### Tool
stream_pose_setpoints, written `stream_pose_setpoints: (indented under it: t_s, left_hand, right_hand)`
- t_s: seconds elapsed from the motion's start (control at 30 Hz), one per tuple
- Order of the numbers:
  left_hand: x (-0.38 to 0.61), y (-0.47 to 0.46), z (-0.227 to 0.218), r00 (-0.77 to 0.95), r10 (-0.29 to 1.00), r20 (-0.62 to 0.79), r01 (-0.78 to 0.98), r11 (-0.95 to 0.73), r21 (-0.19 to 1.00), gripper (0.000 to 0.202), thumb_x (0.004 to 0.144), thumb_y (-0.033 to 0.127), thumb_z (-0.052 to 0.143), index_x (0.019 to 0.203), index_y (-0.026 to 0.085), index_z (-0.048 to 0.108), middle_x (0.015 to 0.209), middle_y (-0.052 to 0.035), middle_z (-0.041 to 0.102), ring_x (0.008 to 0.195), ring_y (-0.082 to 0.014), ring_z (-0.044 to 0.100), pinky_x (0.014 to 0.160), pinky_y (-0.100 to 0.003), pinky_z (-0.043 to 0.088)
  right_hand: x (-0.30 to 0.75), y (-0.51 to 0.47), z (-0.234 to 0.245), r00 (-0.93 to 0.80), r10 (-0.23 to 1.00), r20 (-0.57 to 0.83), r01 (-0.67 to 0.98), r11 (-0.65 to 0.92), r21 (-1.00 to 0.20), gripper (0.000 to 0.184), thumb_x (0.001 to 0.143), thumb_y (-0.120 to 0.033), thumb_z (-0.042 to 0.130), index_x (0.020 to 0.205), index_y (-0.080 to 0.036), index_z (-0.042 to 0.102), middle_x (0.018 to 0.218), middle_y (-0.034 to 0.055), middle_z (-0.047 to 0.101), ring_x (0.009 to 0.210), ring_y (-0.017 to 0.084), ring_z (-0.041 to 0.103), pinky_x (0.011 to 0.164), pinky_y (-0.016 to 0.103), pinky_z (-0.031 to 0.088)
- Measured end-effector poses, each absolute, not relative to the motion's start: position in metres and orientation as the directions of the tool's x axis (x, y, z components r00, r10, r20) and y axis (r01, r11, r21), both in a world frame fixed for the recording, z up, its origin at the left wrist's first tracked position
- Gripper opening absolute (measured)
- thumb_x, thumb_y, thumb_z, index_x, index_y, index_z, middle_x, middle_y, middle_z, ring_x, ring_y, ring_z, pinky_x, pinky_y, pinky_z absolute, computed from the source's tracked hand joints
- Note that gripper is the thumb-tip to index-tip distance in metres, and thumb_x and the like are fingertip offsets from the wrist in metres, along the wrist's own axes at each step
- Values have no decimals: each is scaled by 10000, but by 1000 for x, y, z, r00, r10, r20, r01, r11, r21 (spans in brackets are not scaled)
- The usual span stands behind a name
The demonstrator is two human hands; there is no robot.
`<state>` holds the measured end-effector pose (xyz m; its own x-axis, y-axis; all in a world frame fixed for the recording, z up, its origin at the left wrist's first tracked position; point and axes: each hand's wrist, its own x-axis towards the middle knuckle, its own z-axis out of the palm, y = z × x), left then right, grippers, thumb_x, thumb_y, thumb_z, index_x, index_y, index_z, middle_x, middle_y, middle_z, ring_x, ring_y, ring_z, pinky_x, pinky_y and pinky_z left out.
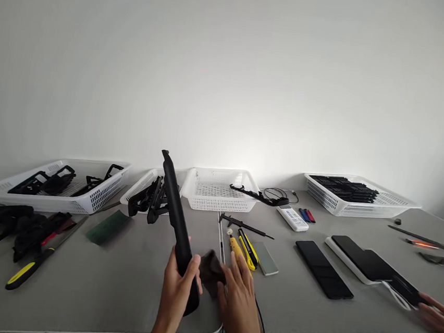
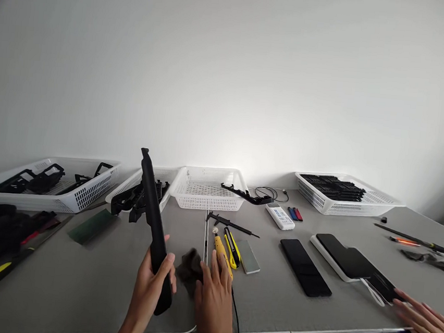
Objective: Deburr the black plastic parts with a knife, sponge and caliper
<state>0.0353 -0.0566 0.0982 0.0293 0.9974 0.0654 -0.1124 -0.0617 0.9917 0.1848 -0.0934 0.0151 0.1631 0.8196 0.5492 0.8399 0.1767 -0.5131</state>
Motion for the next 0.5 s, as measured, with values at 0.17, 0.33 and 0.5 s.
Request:
stream_pose_setpoints:
  t_s: [0.17,0.33,0.5]
  left_hand:
    - [34,-52,80,4,992,129,-116,-128,985,804,915,595,753,1570,260,429,696,83,541,511,-120,534,542,-243,496]
    - [34,-49,51,16,988,152,-47,-151,987,748,921,572,748,1547,250,497,772,38,589,666,-158,624,702,-289,560]
    - [30,-55,25,3,997,71,63,-71,995,636,899,555,744,1430,220,642,904,-55,699,875,-254,702,845,-362,580]
  right_hand:
    - [188,-91,-15,84,809,582,856,240,-457,301,1046,-272,562,1281,-269,750,1529,69,652,1482,370,538,1047,561,622]
    - [202,-90,-30,37,786,617,814,334,-475,244,1060,-335,565,1117,-272,794,1304,79,785,1309,356,686,918,490,680]
    - [202,-88,-41,49,787,616,732,391,-558,313,1089,-422,530,1108,-264,799,1144,105,823,1124,312,773,877,408,674]
